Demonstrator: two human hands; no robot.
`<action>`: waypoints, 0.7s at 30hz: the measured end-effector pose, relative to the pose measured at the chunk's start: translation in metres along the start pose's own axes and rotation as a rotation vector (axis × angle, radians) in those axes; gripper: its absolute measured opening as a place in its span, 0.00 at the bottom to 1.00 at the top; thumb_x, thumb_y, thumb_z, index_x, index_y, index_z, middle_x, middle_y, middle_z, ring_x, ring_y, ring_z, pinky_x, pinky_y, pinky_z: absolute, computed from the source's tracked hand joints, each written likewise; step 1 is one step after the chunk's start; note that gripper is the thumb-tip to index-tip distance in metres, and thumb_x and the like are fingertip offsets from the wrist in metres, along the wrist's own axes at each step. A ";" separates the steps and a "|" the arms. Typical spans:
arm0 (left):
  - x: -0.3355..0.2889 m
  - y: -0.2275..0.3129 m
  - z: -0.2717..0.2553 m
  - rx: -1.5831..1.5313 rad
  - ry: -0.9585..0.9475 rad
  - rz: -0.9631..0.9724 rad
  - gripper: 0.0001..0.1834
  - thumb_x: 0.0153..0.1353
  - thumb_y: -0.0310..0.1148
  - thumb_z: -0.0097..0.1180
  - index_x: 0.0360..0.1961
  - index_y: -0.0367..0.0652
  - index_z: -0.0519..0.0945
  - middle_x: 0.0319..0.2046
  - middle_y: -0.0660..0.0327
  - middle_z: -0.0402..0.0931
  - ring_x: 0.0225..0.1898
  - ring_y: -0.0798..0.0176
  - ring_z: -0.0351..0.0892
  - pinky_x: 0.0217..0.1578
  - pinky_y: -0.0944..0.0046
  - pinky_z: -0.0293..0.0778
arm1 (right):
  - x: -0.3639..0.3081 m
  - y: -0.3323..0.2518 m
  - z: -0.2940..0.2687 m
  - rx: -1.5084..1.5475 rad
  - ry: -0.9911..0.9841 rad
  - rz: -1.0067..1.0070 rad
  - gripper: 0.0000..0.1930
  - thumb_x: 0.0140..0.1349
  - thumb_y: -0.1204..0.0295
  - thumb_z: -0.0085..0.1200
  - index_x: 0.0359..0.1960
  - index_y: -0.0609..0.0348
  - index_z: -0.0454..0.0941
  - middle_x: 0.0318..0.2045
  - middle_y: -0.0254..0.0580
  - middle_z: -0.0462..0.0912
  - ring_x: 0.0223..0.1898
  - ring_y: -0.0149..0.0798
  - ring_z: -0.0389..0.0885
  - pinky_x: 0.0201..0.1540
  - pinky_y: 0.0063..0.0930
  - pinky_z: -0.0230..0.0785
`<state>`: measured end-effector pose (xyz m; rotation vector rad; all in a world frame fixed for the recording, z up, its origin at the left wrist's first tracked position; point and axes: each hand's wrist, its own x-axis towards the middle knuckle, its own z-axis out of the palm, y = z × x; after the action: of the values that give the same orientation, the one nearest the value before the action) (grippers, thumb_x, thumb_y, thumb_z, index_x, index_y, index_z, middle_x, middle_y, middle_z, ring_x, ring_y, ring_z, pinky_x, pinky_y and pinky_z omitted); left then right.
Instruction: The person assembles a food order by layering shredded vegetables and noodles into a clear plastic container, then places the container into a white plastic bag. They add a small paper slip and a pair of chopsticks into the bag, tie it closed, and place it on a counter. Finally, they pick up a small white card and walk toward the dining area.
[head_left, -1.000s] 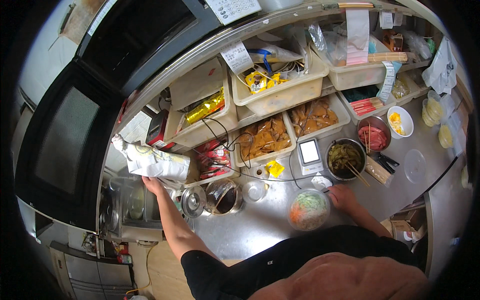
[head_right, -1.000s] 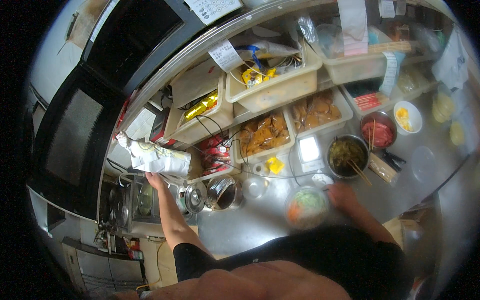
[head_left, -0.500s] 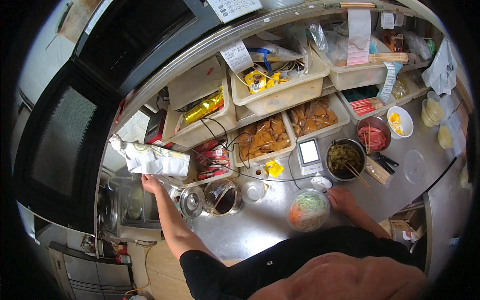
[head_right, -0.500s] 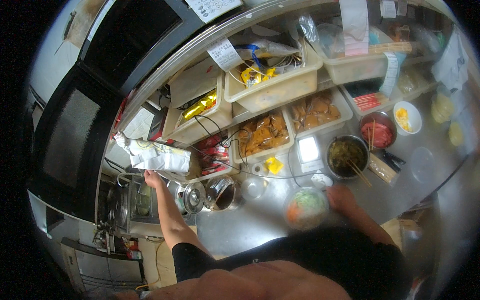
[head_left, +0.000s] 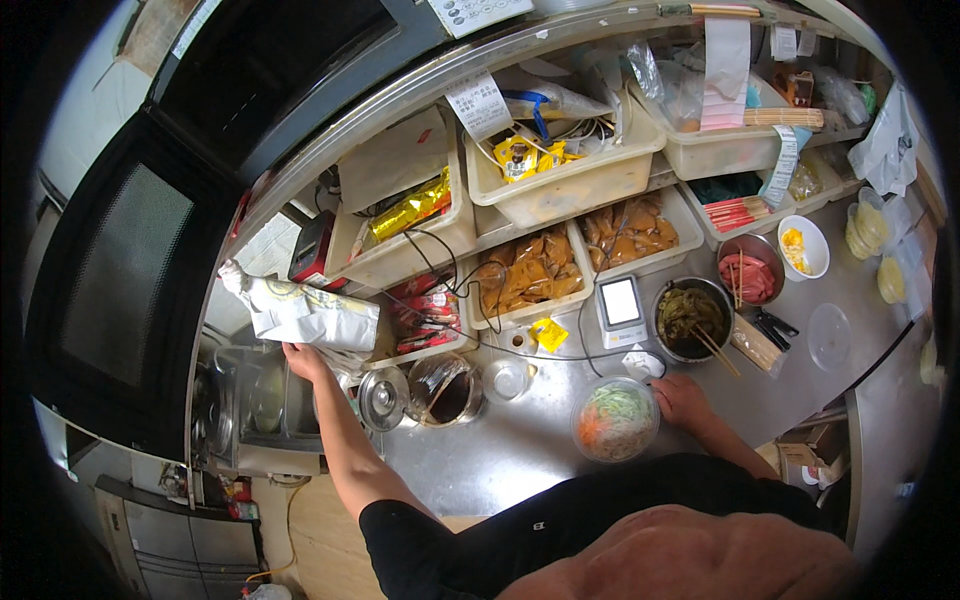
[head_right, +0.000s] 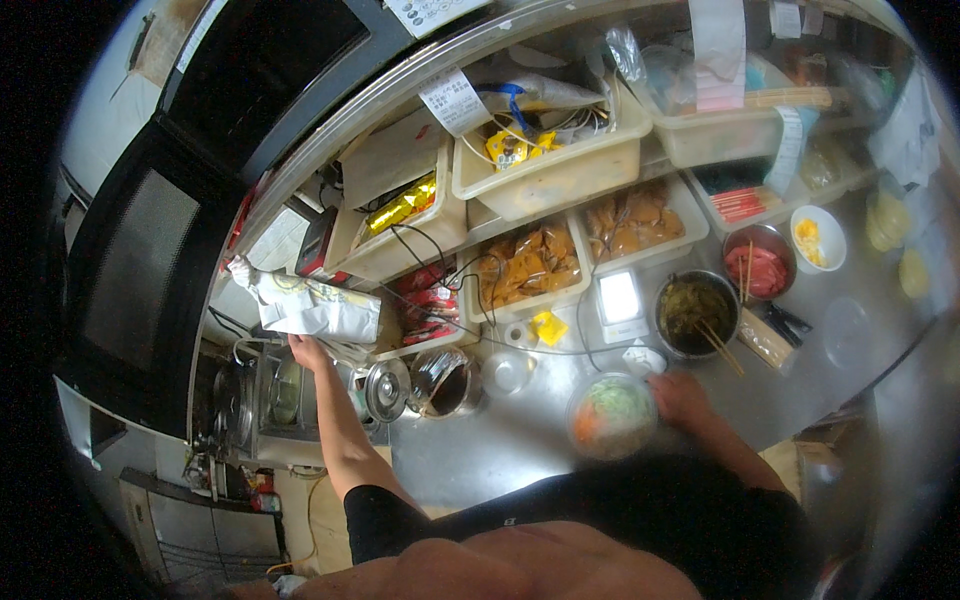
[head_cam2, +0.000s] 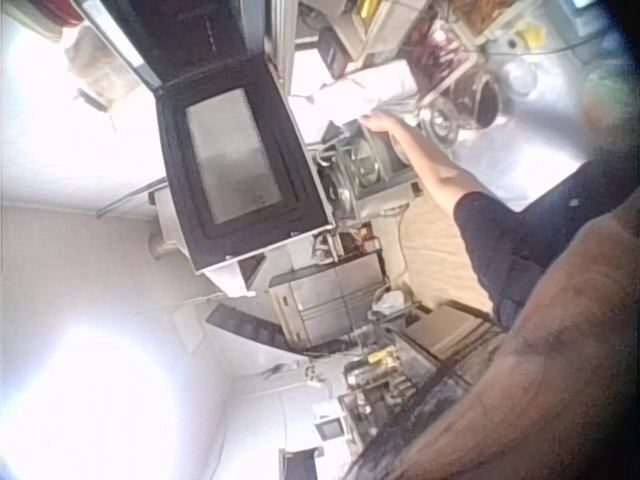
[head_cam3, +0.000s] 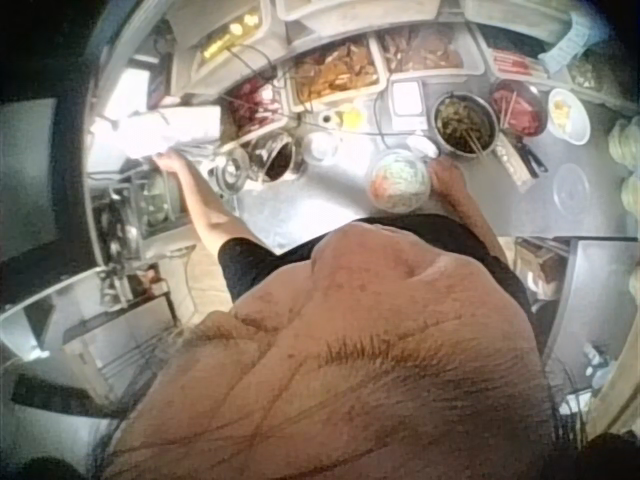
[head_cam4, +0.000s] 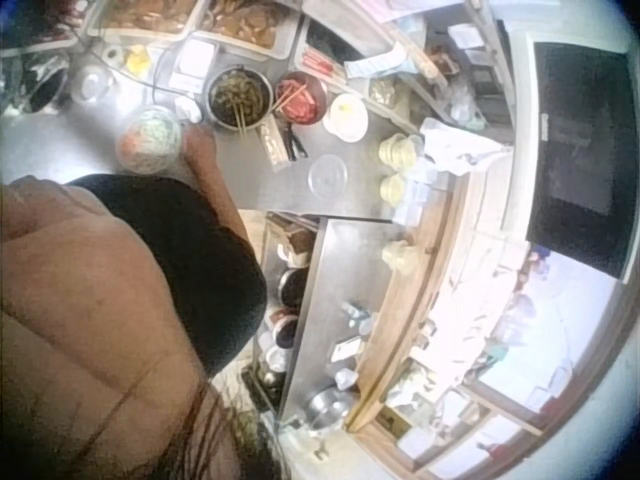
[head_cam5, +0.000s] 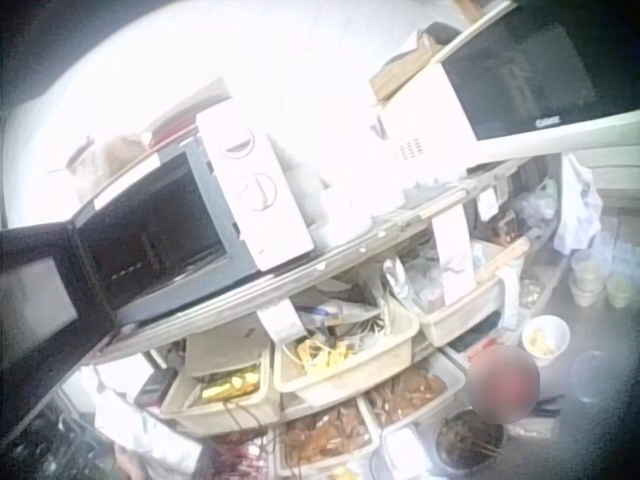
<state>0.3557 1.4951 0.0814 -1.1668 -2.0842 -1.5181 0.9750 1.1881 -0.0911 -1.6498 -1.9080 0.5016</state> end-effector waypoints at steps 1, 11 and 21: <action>-0.001 -0.002 0.001 0.001 0.007 0.004 0.20 0.65 0.38 0.44 0.51 0.36 0.75 0.44 0.43 0.77 0.45 0.39 0.74 0.45 0.50 0.69 | -0.001 0.000 0.000 -0.012 -0.017 0.000 0.14 0.58 0.69 0.48 0.45 0.56 0.74 0.35 0.50 0.78 0.38 0.52 0.75 0.42 0.46 0.66; 0.001 -0.003 -0.005 0.093 0.132 -0.049 0.16 0.64 0.36 0.47 0.42 0.34 0.78 0.36 0.43 0.79 0.37 0.40 0.77 0.39 0.48 0.70 | 0.001 -0.006 -0.002 0.025 -0.013 -0.011 0.13 0.58 0.67 0.47 0.42 0.56 0.74 0.34 0.51 0.78 0.37 0.52 0.75 0.42 0.47 0.65; 0.003 0.008 -0.018 0.126 0.156 -0.033 0.16 0.61 0.41 0.52 0.35 0.38 0.80 0.31 0.48 0.80 0.32 0.42 0.77 0.34 0.48 0.70 | 0.003 -0.009 -0.005 0.000 0.042 -0.022 0.11 0.55 0.71 0.52 0.40 0.57 0.77 0.33 0.46 0.79 0.35 0.51 0.76 0.40 0.42 0.69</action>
<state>0.3562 1.4811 0.0952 -0.9429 -2.0703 -1.4201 0.9706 1.1887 -0.0809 -1.6251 -1.8934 0.4551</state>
